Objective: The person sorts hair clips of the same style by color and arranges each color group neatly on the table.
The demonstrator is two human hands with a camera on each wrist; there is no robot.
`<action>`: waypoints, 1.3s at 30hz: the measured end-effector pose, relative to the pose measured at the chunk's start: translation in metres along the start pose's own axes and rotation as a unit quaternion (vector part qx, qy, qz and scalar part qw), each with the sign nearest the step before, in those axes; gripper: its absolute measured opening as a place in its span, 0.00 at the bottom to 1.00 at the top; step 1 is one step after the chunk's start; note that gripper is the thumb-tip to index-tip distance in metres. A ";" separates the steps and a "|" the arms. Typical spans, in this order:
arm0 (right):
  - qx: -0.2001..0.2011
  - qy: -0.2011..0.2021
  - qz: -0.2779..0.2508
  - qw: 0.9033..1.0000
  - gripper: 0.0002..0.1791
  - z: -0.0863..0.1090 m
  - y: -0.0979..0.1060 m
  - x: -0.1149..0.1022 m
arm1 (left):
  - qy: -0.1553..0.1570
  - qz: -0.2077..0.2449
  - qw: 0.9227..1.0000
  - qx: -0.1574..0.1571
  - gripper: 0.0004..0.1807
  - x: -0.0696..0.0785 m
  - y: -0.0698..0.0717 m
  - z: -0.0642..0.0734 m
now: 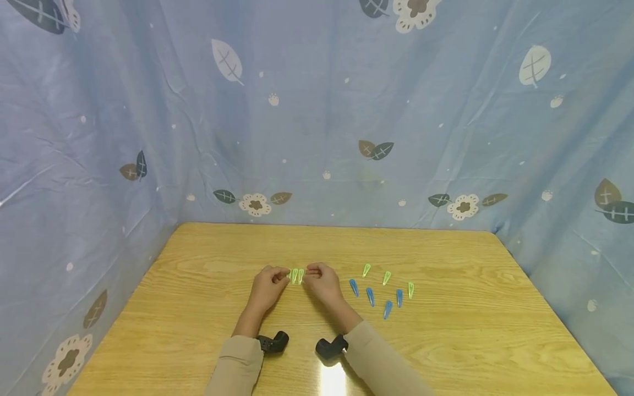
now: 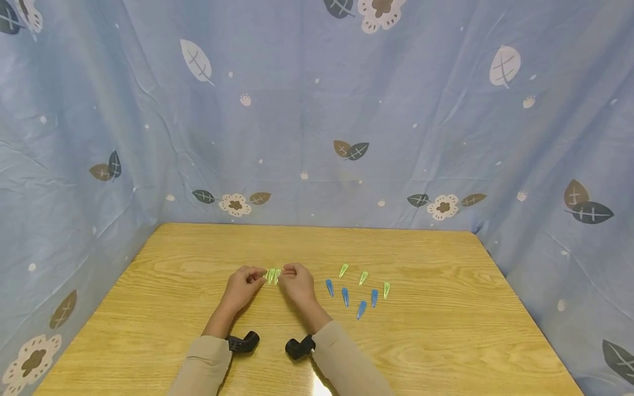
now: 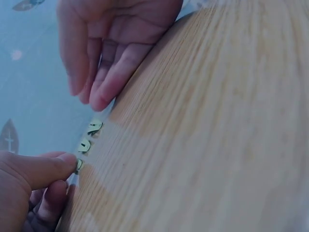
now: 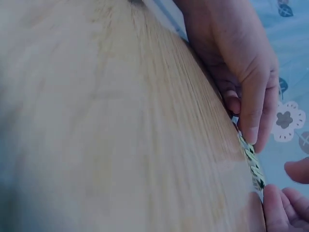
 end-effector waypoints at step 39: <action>0.076 0.035 -0.010 0.996 0.23 0.057 0.199 0.020 | 0.007 -0.013 1.000 0.003 0.11 -0.003 -0.002 -0.002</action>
Point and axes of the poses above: each hand's wrist, its own z-axis away from the middle knuckle, its own y-axis out of the back of the hand, x = y × z, the point moved 4 cm from there along -z, towards the middle knuckle, and after that the axes turned 2 degrees about z, right-handed, at the moved point
